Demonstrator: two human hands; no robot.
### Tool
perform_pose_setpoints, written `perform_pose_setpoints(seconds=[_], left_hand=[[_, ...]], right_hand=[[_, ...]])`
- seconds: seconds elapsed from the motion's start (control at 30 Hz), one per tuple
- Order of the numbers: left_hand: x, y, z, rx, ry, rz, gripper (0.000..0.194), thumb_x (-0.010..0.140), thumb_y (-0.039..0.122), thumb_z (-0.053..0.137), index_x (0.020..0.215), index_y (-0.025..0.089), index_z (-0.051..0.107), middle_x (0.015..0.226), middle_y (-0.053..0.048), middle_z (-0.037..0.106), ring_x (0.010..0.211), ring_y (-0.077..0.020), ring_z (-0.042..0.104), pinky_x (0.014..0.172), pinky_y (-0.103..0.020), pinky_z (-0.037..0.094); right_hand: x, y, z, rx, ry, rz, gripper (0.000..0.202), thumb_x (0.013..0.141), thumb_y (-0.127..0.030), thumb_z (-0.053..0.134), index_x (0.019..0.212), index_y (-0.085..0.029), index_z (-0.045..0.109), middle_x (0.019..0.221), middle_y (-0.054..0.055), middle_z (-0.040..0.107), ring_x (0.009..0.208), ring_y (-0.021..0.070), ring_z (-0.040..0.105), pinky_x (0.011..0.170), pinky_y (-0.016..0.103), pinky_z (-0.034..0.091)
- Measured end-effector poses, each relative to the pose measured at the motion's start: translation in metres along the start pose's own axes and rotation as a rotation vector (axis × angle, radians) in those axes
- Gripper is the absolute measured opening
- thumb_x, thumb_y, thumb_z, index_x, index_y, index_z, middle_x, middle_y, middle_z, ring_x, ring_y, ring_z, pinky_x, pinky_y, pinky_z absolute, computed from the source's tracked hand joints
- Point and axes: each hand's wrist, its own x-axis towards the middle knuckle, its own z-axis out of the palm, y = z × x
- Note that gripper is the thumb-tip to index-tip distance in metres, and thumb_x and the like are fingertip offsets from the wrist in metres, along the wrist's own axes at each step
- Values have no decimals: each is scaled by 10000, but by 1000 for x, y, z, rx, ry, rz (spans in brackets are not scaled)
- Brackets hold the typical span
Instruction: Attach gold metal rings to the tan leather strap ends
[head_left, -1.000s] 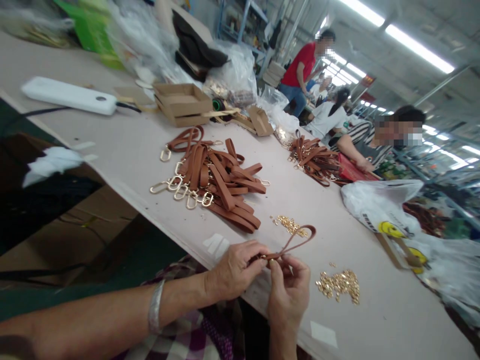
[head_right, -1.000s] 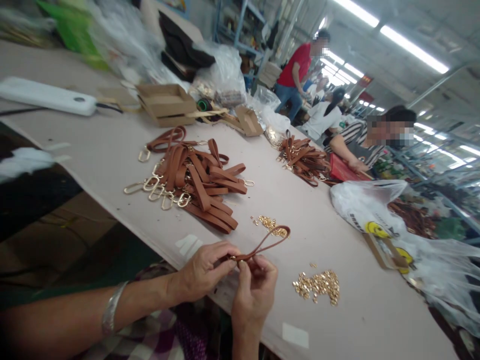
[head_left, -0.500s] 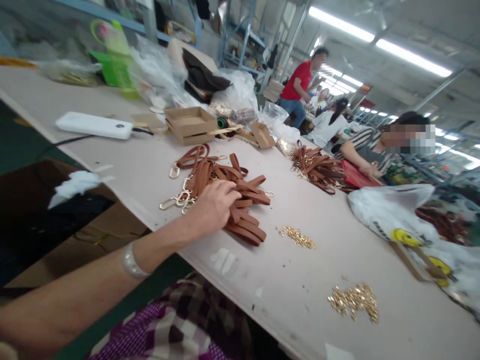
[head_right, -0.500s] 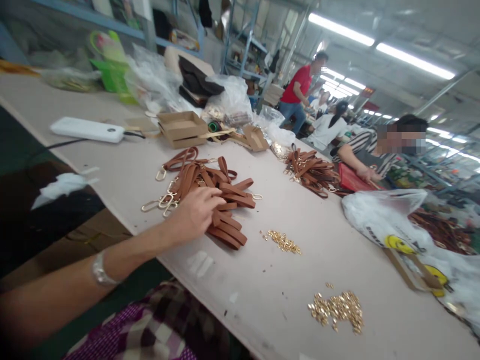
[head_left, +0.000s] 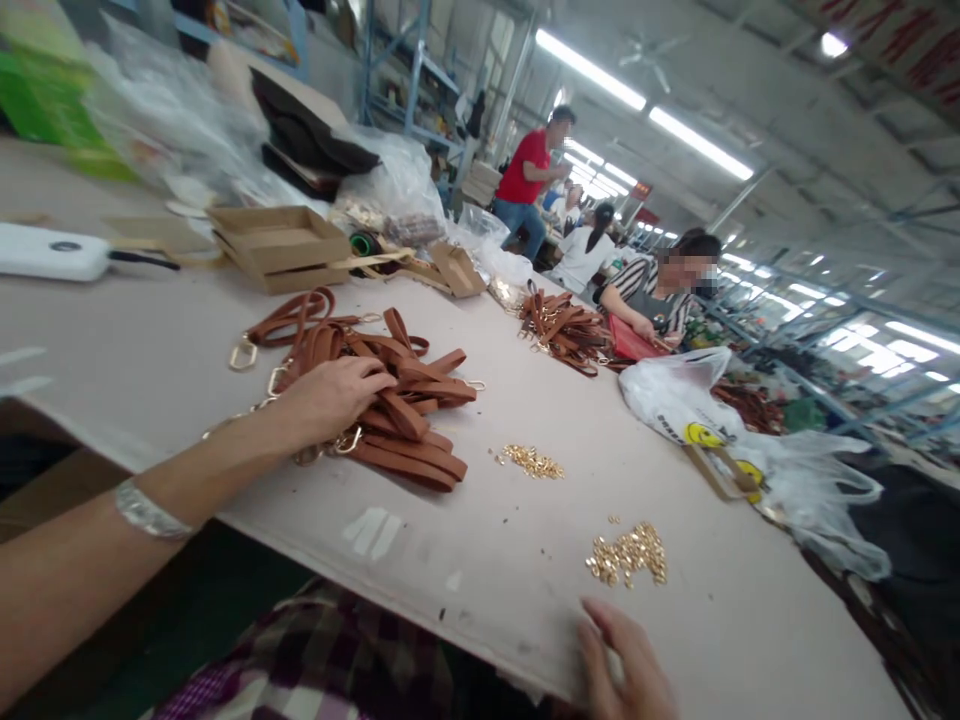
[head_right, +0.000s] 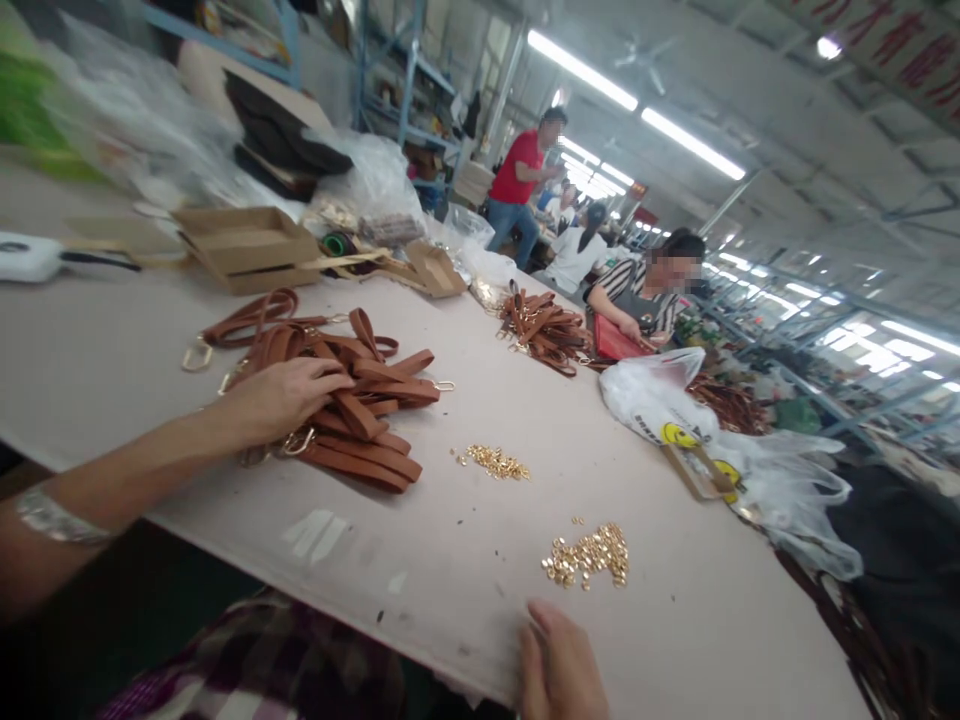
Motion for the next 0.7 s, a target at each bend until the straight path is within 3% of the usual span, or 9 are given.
perform_pose_setpoints(seconds=[0.07,0.2,0.33,0.43,0.53,0.63,0.7], left_hand=[[1,-2,1,-30,15,0,355,910,246,382,1081,179,686,1157,-140,623,1036,-292,565,925,-437,442],[-3,4,-14,-164,143,-48,339,934,323,398,1060,183,680,1186,-113,629,1110,-275,552,997,-422,411],[-4,35,-54,-511,358,-223,339,959,361,421,1152,163,617,1129,-31,640,1066,-187,565,1022,-338,398],[-2,65,-76,-887,401,-324,289,941,358,469,1060,155,637,994,-8,667,918,-139,597,929,-276,452],[-3,97,-66,-1266,222,-486,276,893,392,533,1060,177,579,779,10,660,689,-129,614,683,-239,514],[-12,134,-34,-1509,-62,-639,275,872,462,533,985,212,536,643,54,571,484,-106,526,430,-180,397],[-19,158,-13,-1618,-182,-726,267,864,463,534,887,197,531,658,51,551,462,-83,476,383,-159,314]], right_hand=[[32,-19,29,20,-134,-226,260,891,-432,545,1030,-266,688,1024,57,715,956,218,661,840,353,535],[84,-68,78,-111,-132,-257,244,933,-264,481,1093,-188,649,1019,89,705,952,229,637,846,363,498],[115,-99,109,-276,-167,-256,262,913,-251,528,1128,-151,638,1011,130,687,967,271,616,841,375,461],[129,-105,122,-326,-182,-263,182,912,-232,535,1012,-181,678,950,111,683,918,245,620,797,329,445],[136,-105,125,-367,-177,-284,176,927,-211,508,916,-204,683,885,75,674,865,201,618,755,281,425],[138,-104,121,-403,-183,-330,182,947,-238,492,917,-232,671,874,39,654,844,166,601,735,247,405],[137,-103,118,-406,-206,-377,180,957,-275,491,925,-267,668,860,12,638,846,149,587,735,230,391]])
